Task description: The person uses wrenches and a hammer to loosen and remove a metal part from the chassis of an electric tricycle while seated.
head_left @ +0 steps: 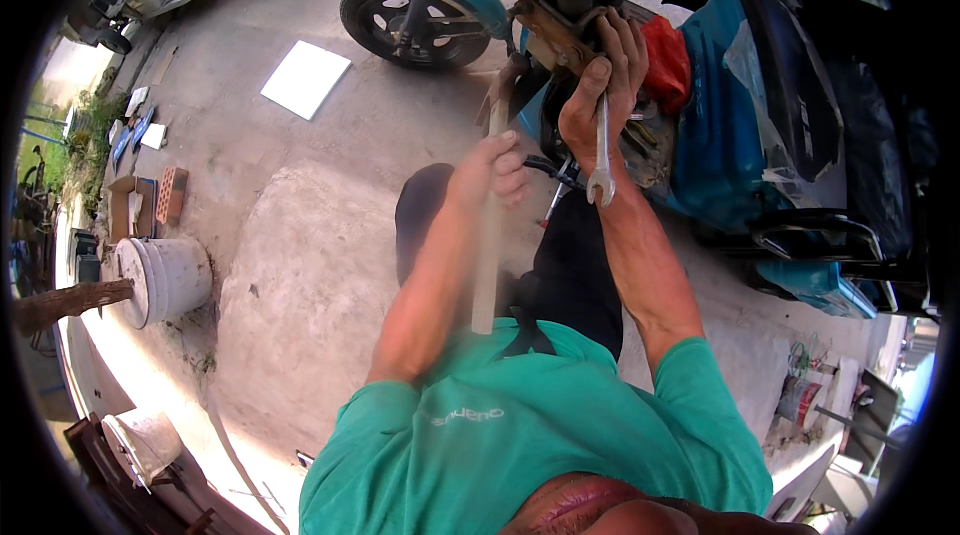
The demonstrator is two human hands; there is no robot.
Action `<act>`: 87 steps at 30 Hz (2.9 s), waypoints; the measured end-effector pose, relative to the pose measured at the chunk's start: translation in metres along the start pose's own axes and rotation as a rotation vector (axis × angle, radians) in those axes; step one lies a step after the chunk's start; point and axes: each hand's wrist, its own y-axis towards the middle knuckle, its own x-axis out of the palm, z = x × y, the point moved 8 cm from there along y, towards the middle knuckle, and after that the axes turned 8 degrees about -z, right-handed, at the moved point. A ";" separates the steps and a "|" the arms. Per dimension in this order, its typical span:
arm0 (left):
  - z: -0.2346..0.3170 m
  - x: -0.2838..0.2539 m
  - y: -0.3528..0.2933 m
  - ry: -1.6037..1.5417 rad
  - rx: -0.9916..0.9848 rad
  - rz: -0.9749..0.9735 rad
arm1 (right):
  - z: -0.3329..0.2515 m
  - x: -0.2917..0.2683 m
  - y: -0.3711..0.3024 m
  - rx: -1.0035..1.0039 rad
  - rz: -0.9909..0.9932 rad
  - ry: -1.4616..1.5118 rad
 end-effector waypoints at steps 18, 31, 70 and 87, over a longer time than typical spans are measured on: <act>0.009 -0.027 0.000 0.026 -0.046 0.150 | 0.001 -0.003 -0.006 0.036 -0.040 -0.013; -0.035 -0.054 -0.041 -0.044 -0.054 0.215 | 0.003 -0.007 -0.003 0.004 -0.084 0.008; 0.014 -0.016 -0.005 0.058 -0.050 0.115 | -0.002 -0.006 -0.003 -0.019 -0.093 -0.013; 0.095 -0.213 -0.164 0.657 -0.004 0.904 | -0.001 -0.019 0.009 0.021 -0.188 0.054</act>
